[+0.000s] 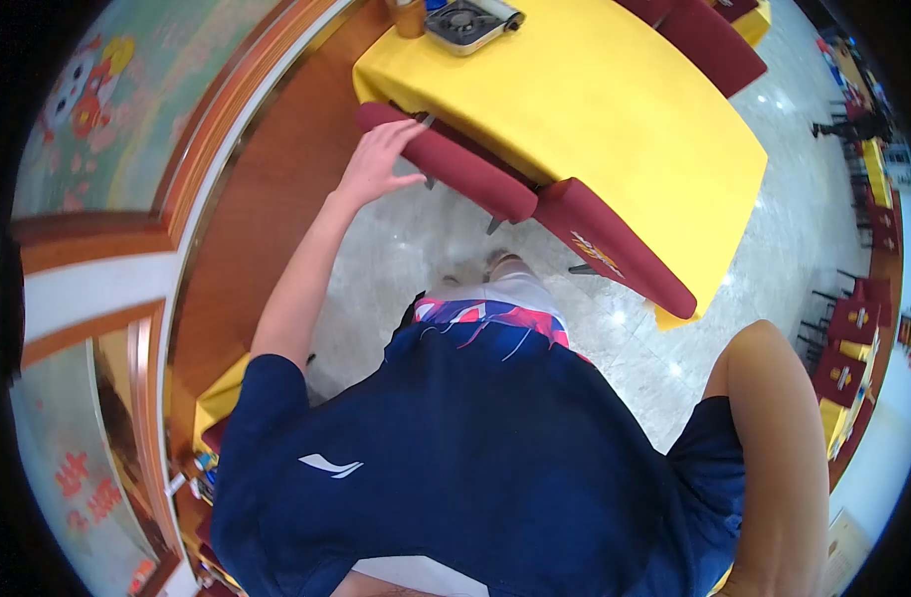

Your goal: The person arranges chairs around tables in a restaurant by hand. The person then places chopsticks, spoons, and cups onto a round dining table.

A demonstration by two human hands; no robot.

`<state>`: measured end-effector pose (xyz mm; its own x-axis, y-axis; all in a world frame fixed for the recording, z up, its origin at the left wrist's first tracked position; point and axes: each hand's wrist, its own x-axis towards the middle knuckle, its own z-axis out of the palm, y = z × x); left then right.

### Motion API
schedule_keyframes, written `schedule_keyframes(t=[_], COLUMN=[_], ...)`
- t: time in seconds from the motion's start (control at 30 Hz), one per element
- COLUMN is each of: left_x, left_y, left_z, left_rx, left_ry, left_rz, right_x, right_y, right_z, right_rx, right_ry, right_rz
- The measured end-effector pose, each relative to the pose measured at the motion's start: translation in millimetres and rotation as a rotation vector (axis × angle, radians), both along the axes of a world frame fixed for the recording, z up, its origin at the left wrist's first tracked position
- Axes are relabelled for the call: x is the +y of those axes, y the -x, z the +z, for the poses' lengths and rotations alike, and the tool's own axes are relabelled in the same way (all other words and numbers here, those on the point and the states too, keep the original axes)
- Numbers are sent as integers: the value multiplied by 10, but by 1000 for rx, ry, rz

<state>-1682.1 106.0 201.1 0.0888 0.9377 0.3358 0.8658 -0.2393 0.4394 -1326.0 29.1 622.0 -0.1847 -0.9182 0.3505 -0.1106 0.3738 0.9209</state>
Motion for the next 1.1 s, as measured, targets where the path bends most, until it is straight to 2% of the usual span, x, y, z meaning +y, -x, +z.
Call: schedule_keyframes(t=[0.07, 0.1, 0.17, 0.23, 0.27, 0.67, 0.73, 0.77, 0.83, 0.87, 0.93, 1.1], left_x=[394, 582, 785, 931, 944, 937, 938, 949, 948, 954, 955, 954], left_y=[-66, -54, -54, -52, -26, 36, 57, 66, 94, 125, 152, 218], left_z=[41, -144, -368, -548, -584, -482, -500, -542, -620, -576, -593, -714], left_rx=[202, 255, 405, 421, 376, 361, 356, 363, 306, 319, 328, 338], left_ry=[67, 94, 110, 327, 245, 181, 185, 181, 140, 120, 140, 114], left_rz=[-390, -501, -606, -686, -727, -742, -741, -757, -733, -762, -790, -816], right_x=[16, 25, 34, 55, 63, 252, 253, -100, -1045, -907, -88, -577], right_y=[22, 26, -4, -68, -92, 221, 335, 269, 228, 412, 916, 1543], right_z=[-17, -17, -2, 7, 10, -35, 16, -64, -273, -213, 34, 53], right_rx=[90, 82, 65, 61, 63, 97, 138, 142, 729, 729, -30, -75], right_ry=[-43, -42, -32, -20, -14, 87, -43, -46, -387, -388, -18, -37], right_rz=[-65, -96, -159, -222, -256, -457, -576, -593, -1013, -1047, -719, -890])
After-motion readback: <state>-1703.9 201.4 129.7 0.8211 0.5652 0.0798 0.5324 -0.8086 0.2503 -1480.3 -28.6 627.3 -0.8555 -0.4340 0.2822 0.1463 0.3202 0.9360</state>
